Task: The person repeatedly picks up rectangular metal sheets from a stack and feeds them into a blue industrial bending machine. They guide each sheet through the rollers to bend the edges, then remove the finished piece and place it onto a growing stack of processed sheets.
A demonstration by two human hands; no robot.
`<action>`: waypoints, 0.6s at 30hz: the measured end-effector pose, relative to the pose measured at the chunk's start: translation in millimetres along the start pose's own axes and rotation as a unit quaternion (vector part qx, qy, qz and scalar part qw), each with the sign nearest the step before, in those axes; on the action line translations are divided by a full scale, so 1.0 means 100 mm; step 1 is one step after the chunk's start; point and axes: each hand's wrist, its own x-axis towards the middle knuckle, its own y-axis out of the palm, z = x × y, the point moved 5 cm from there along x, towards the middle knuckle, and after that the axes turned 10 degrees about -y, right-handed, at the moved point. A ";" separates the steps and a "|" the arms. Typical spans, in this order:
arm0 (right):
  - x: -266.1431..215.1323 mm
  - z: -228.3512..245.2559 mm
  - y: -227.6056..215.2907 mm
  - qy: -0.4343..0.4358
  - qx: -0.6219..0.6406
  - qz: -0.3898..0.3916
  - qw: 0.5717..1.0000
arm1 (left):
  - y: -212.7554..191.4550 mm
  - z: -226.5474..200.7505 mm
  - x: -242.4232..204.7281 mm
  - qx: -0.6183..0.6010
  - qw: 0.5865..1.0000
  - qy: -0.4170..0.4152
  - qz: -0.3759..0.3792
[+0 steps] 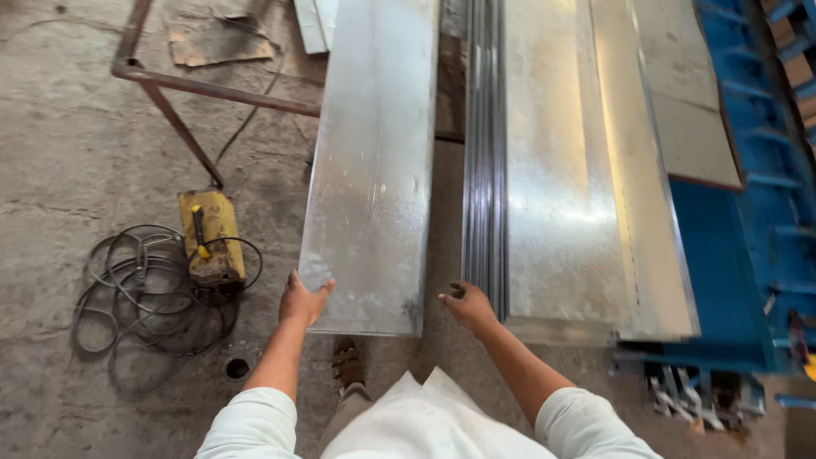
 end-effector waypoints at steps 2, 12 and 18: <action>-0.19 -0.02 0.02 0.041 0.124 0.033 0.991 | 0.01 0.03 -0.04 -0.002 1.000 -0.009 0.012; -0.85 0.45 0.17 -0.094 0.139 0.218 0.961 | -0.42 -0.46 -0.44 0.218 0.968 -0.096 0.075; -1.14 0.00 -0.62 -0.139 0.256 0.177 0.940 | -0.05 -1.69 -1.77 -0.161 0.972 0.112 -0.128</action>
